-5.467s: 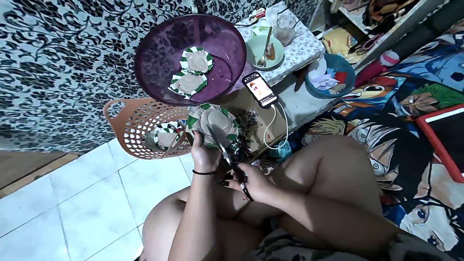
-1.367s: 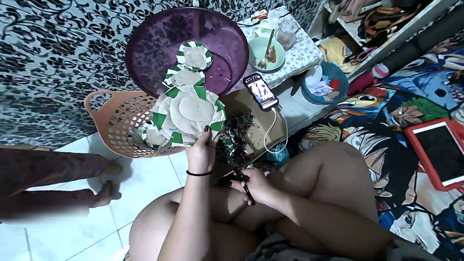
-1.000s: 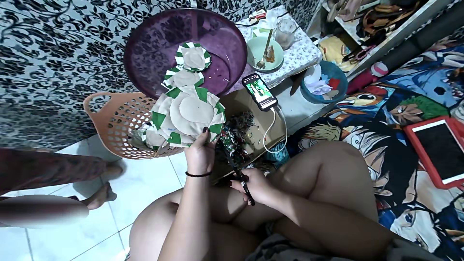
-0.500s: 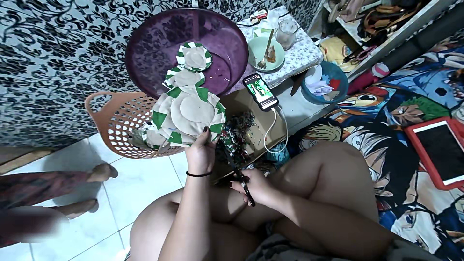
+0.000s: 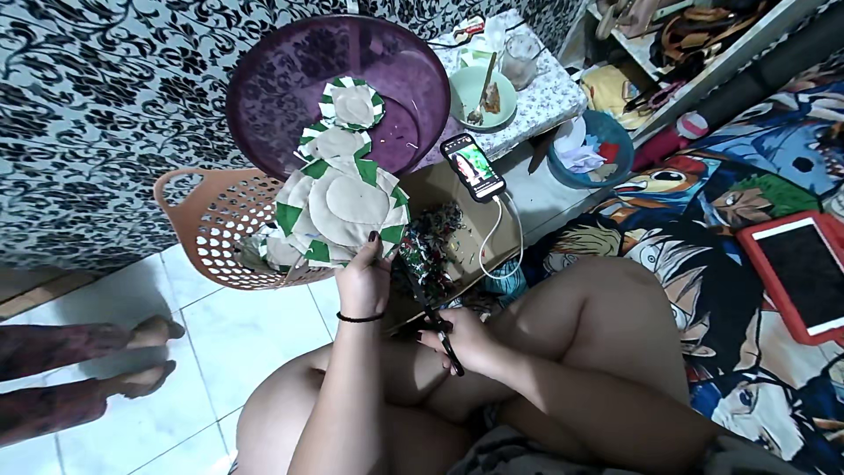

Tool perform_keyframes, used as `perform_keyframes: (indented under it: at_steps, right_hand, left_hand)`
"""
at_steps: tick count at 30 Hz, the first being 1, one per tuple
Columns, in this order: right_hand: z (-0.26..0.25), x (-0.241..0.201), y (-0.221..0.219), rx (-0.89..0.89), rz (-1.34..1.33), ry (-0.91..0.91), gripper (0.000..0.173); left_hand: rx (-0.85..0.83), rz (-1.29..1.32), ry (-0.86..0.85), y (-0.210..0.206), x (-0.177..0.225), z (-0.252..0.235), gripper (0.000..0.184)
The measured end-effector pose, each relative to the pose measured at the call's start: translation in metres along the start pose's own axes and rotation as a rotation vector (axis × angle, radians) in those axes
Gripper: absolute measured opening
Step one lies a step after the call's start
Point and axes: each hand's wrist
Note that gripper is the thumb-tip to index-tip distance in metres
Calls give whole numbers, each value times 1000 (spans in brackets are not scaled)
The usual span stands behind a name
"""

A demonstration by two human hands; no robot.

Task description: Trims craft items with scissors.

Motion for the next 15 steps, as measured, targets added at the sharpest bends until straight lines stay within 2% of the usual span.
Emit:
perform_keyframes:
  at_steps: [11,15]
  right_hand:
    - [0,-3,1,19,-32,-3,41]
    - [-3,3,2,64,-107,101,49]
  left_hand:
    - [3,10,-31,3,-2,-4,27]
    - [40,38,-34,3,-1,-5,19]
Point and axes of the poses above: each hand's wrist, its own z-axis away from the middle knuckle, its own y-axis out of the back of the hand, x = y × z, and after that the axes turned 13 degrees about -y, right-handed
